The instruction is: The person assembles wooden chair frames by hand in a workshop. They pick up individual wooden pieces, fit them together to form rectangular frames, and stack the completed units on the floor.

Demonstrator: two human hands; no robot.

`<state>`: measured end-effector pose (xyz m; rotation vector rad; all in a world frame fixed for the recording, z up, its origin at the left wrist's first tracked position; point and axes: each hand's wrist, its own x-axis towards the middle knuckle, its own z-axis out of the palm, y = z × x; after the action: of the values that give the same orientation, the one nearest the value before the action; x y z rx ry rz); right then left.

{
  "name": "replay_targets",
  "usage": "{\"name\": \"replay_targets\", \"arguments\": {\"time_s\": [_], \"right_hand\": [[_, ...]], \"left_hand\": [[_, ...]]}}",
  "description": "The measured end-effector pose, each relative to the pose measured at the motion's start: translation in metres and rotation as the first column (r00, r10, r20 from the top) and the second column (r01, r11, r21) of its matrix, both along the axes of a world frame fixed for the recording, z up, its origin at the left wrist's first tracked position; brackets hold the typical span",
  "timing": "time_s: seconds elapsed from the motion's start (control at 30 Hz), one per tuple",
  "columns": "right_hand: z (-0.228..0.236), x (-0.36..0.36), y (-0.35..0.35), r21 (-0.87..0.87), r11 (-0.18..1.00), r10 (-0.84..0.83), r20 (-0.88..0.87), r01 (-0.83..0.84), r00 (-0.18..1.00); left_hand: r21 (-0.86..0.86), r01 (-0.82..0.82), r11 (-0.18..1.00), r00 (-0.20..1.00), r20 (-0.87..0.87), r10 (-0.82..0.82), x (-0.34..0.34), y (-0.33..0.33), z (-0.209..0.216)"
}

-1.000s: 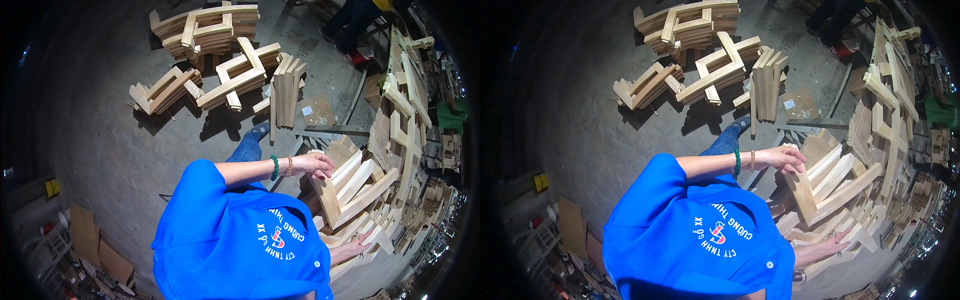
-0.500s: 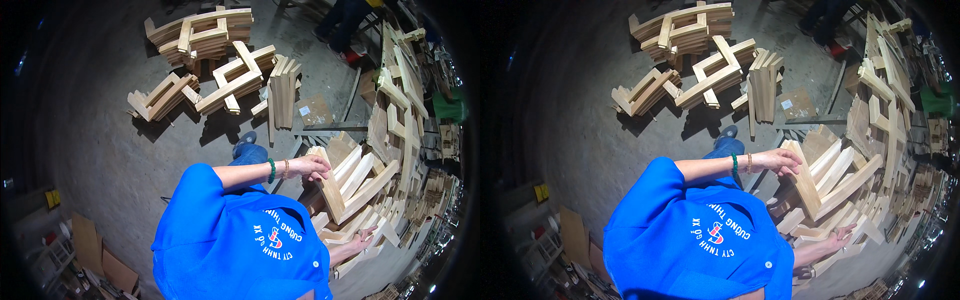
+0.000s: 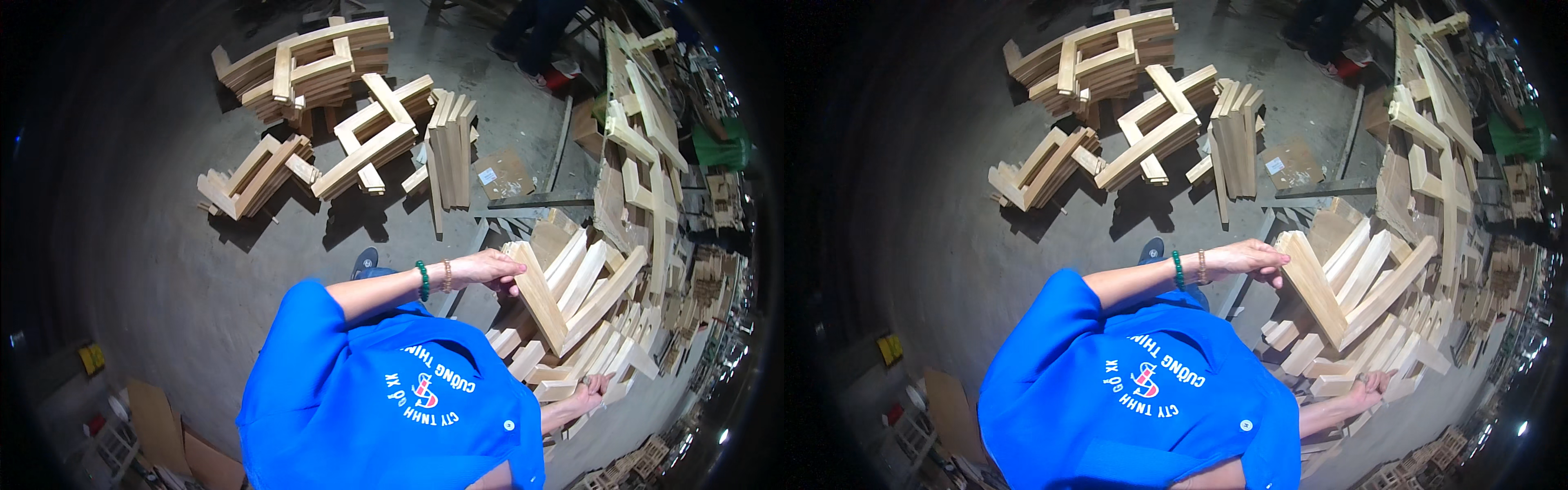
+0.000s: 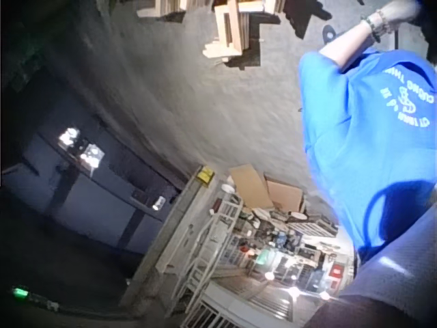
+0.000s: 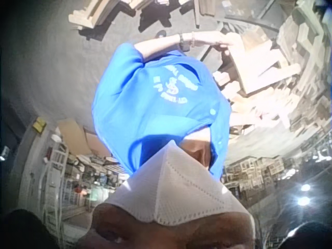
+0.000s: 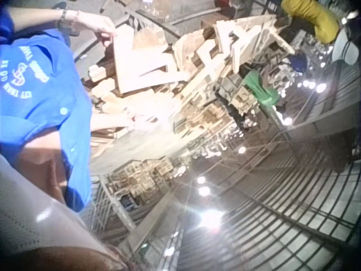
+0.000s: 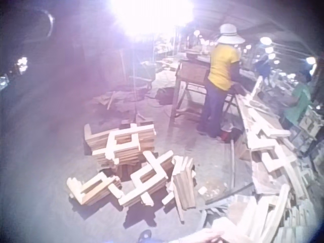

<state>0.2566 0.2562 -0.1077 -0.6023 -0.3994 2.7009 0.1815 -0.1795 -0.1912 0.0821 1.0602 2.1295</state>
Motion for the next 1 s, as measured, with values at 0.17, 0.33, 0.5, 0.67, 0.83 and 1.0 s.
{"name": "replay_targets", "arguments": {"time_s": [0.17,0.33,0.5,0.67,0.83,1.0], "right_hand": [[0.001,0.008,-0.047,0.001,1.0,0.02,-0.053,-0.02,0.998],[-0.016,0.04,-0.087,0.012,1.0,-0.008,-0.009,0.008,1.0],[-0.027,0.071,-0.111,0.036,0.998,-0.054,0.035,0.053,0.998],[-0.032,0.088,-0.121,0.04,0.996,-0.087,0.054,0.085,0.995],[-0.033,0.099,-0.125,0.042,0.993,-0.109,0.065,0.106,0.992],[-0.036,0.105,-0.126,0.047,0.993,-0.111,0.084,0.107,0.99]], "left_hand": [[0.0,-0.021,1.0,1.0,0.013,0.021,0.007,-0.025,0.006],[-0.038,0.117,0.992,0.987,-0.103,-0.12,0.017,-0.037,0.01],[0.002,0.167,0.986,0.967,-0.195,-0.163,0.039,-0.034,-0.008],[-0.088,0.2,0.976,0.957,-0.197,-0.214,0.055,-0.041,-0.003],[-0.129,0.196,0.972,0.947,-0.233,-0.222,0.058,-0.043,-0.002],[-0.135,0.185,0.973,0.945,-0.247,-0.214,0.06,-0.045,0.0]]}}
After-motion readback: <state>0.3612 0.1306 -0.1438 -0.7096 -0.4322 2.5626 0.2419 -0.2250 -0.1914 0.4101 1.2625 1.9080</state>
